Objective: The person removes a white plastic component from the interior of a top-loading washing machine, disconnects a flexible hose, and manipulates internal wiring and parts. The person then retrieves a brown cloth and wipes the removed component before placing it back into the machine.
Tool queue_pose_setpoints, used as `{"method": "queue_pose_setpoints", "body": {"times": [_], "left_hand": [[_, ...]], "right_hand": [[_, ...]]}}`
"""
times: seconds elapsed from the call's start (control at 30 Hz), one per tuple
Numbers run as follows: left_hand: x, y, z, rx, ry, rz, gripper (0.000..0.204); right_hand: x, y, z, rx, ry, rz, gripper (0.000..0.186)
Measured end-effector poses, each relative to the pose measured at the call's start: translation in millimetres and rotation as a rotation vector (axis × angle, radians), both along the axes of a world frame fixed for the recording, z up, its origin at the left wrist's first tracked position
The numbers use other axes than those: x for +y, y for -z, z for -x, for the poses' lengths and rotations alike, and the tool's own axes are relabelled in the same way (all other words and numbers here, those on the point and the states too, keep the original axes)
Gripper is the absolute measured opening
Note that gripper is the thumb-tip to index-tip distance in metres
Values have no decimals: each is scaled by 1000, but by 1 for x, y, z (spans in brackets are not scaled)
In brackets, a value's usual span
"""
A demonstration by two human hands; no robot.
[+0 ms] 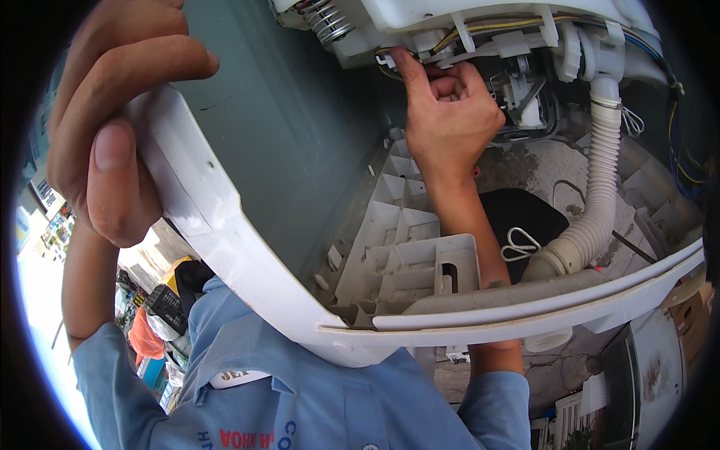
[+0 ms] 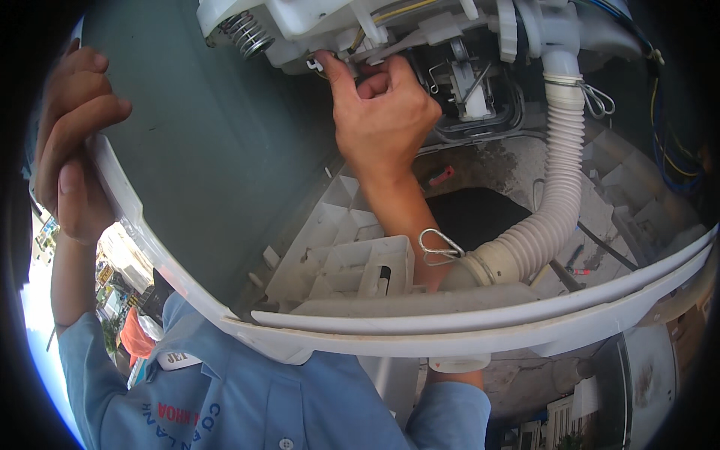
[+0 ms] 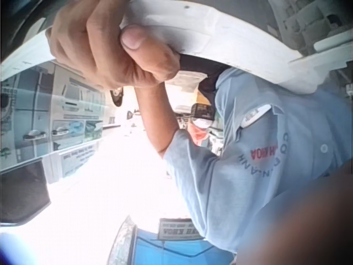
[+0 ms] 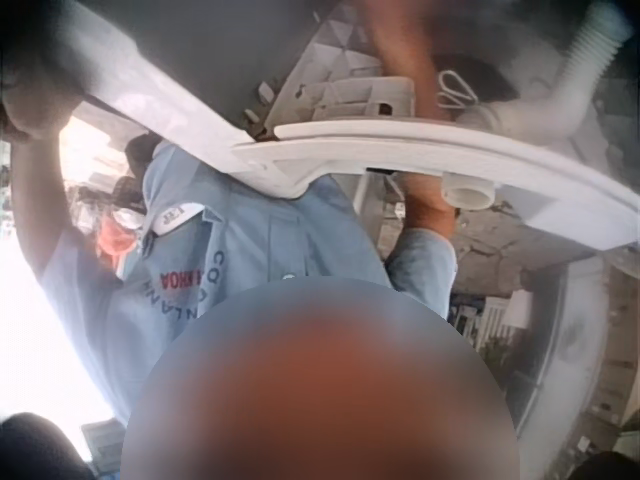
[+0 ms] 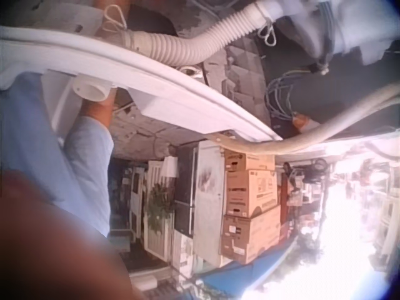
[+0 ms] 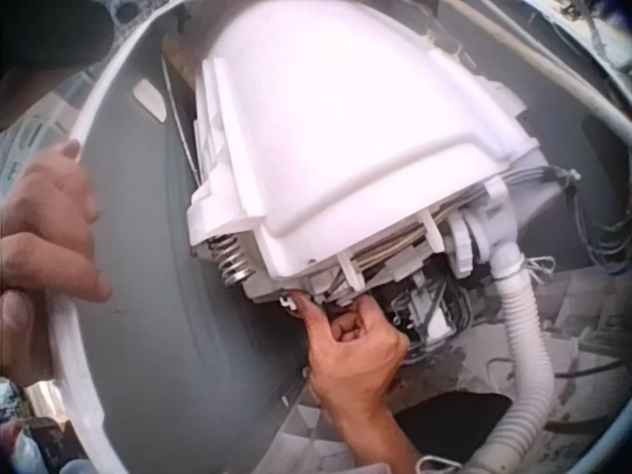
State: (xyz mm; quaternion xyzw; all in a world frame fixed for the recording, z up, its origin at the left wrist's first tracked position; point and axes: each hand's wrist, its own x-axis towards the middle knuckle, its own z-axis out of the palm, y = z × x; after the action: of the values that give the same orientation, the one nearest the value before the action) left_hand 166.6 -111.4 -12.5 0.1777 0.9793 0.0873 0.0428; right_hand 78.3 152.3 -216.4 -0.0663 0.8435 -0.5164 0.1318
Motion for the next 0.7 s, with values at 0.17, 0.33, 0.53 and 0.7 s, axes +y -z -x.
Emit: {"method": "queue_pose_setpoints", "body": {"times": [0.17,0.33,0.53,0.7], "left_hand": [[4,0,7,17,86,6,45],[7,-7,9,-44,77,39,45],[14,-10,8,-96,43,60,46],[4,-16,-5,-201,-2,27,49]], "right_hand": [[7,2,1,-62,-79,17,39],[4,-2,3,-123,-7,77,30],[1,3,-1,-177,54,201,27],[0,9,-4,-275,80,315,25]]}}
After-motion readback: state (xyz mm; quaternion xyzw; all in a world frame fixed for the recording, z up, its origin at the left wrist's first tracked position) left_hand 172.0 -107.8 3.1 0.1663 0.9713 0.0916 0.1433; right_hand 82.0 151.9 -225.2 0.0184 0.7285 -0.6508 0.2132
